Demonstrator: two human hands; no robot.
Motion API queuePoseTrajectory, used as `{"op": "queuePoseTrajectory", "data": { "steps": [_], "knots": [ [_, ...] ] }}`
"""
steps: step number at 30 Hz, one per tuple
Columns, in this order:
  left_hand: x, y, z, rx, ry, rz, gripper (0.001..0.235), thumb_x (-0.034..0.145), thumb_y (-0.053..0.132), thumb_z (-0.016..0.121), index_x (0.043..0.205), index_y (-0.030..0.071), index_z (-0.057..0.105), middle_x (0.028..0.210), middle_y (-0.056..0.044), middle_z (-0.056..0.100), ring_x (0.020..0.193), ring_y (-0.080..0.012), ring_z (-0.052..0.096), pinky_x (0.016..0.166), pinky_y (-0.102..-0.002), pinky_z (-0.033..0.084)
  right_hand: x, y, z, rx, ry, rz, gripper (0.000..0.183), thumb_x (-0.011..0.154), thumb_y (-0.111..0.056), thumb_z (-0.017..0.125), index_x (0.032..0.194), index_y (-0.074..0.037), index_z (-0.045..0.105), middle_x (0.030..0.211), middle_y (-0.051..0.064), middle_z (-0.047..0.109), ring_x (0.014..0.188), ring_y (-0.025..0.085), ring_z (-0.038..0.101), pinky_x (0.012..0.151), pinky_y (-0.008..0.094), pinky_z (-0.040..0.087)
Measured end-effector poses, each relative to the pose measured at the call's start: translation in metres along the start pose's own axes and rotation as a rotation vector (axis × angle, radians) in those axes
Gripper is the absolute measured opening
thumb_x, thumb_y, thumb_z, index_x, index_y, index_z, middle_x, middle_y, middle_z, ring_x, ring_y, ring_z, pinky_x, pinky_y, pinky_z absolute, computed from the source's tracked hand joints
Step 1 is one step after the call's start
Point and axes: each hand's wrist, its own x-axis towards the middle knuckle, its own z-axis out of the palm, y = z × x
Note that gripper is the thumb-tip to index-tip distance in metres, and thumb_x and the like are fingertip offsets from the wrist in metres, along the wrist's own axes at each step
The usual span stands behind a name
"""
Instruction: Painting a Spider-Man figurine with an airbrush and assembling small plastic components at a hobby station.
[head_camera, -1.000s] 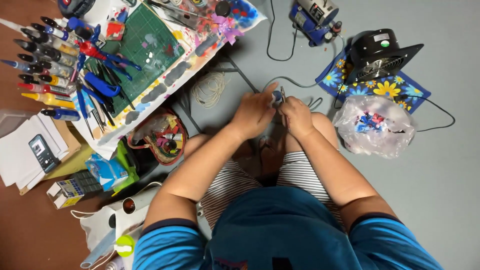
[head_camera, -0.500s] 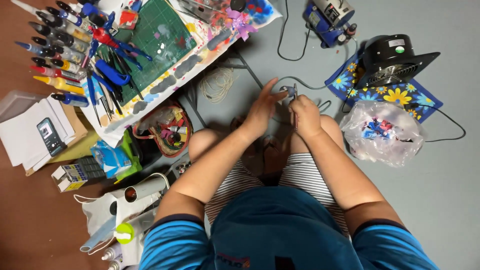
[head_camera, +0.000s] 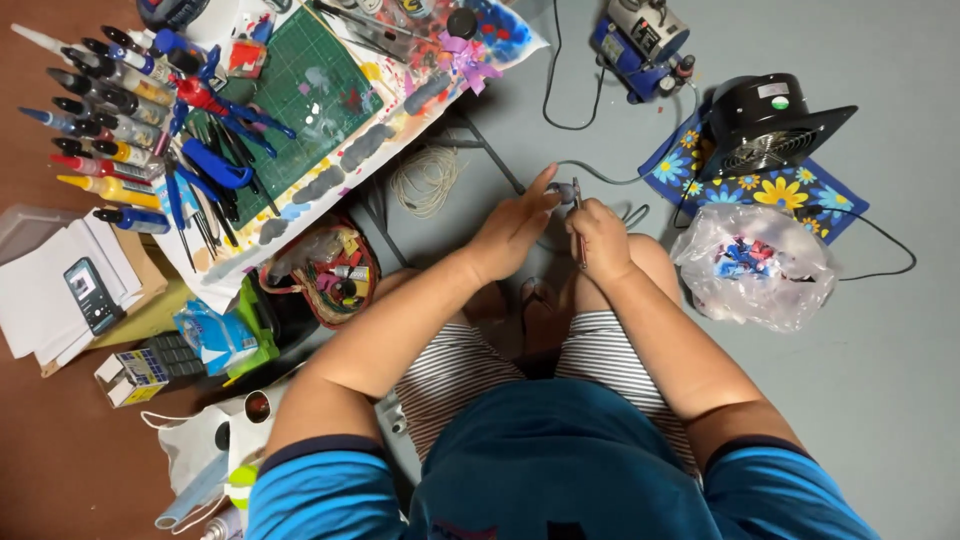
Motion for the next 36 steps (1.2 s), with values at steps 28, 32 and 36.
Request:
{"op": "queuePoseTrajectory", "data": {
  "steps": [28,32,36],
  "knots": [
    [-0.008,-0.051,0.048,0.037,0.092,0.027,0.066,0.106,0.027,0.042,0.167,0.016,0.019,0.134,-0.008,0.07,0.119,-0.0318,0.068,0.096,-0.047,0.047,0.036,-0.061,-0.07,0.186,-0.113,0.293,0.022,0.088,-0.029,0.069,0.074,-0.017,0.057,0.062,0.005,0.054,0.073,0.03,0.065,0.076,0.035,0.051],
    [-0.018,-0.052,0.046,0.397,0.101,0.138,0.071,0.101,0.038,0.047,0.165,0.018,0.023,0.122,-0.007,0.074,0.102,-0.0281,0.074,0.095,-0.045,0.045,-0.001,0.005,-0.023,-0.063,-0.094,-0.014,0.019,0.086,-0.04,0.072,0.088,-0.028,0.057,0.083,-0.004,0.053,0.082,0.024,0.063,0.076,0.037,0.051],
    [-0.019,-0.037,0.021,0.572,0.071,0.299,0.069,0.101,0.039,0.047,0.164,0.017,0.029,0.125,-0.008,0.073,0.097,-0.0256,0.073,0.096,-0.044,0.043,0.009,0.003,-0.027,-0.06,-0.044,-0.04,0.017,0.088,-0.034,0.069,0.087,-0.025,0.055,0.083,-0.002,0.052,0.081,0.027,0.063,0.074,0.037,0.051]
  ]
}}
